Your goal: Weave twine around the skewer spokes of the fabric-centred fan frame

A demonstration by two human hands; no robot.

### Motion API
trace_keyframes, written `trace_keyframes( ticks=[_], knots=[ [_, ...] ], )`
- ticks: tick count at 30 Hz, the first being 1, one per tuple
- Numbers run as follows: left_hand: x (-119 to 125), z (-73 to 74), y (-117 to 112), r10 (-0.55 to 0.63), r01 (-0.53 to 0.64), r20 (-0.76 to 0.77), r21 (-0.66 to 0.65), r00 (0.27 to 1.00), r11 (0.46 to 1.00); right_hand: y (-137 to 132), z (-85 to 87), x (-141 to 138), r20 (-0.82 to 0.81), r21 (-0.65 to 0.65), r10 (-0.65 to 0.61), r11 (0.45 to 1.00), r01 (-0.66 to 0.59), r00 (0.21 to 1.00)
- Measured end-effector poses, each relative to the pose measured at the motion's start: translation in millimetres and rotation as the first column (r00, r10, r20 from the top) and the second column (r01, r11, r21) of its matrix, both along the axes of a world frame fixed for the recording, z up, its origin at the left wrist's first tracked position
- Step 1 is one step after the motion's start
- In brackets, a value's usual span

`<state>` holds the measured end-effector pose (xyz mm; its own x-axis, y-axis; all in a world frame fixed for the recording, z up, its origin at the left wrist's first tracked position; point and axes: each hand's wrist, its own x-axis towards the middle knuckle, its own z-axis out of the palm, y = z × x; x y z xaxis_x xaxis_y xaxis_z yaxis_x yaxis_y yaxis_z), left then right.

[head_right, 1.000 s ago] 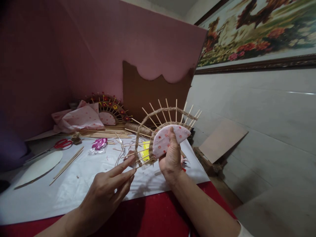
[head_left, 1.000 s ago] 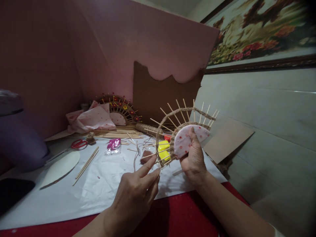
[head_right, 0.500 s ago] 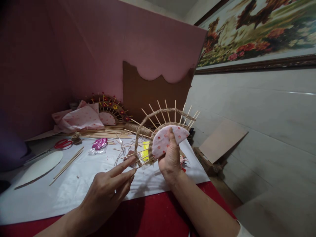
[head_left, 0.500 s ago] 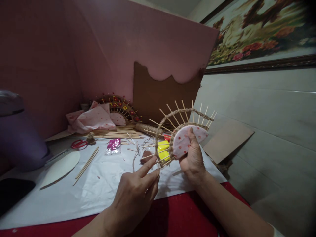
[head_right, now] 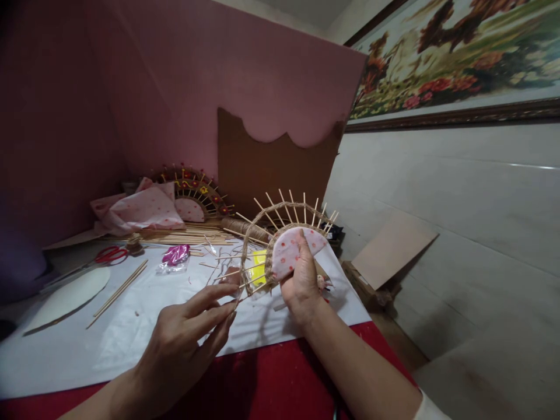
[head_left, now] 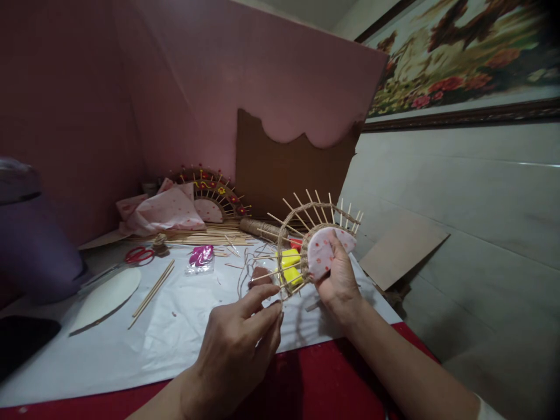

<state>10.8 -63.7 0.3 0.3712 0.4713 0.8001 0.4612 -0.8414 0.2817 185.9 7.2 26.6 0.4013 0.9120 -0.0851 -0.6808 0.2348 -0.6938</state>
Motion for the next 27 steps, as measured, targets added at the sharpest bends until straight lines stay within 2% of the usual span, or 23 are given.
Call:
trace_keyframes(
  ticks=[11, 18, 24, 27],
  knots=[
    [-1, 7.4, -4, -0.074, 0.079, 0.074, -0.067, 0.994, 0.995, -2, 6.0, 1, -0.037, -0.06, -0.032, 0.998, 0.03, 0.999],
    [-3, 16.0, -7, -0.047, 0.058, 0.116, -0.089, 0.992, 0.994, -1, 6.1, 1, -0.043, -0.031, -0.038, 0.999, 0.036, 0.998],
    [-4, 14.4, -7, -0.049, 0.063, 0.131, -0.099, 0.99, 0.993, -3, 7.2, 1, -0.02, -0.051, 0.006, 0.999, -0.007, 1.0],
    [-5, 14.3, -7, -0.052, 0.065, 0.118, -0.109, 0.992, 0.992, -4, 7.7, 0, -0.038, -0.047, -0.013, 0.999, 0.011, 0.999]
  ],
)
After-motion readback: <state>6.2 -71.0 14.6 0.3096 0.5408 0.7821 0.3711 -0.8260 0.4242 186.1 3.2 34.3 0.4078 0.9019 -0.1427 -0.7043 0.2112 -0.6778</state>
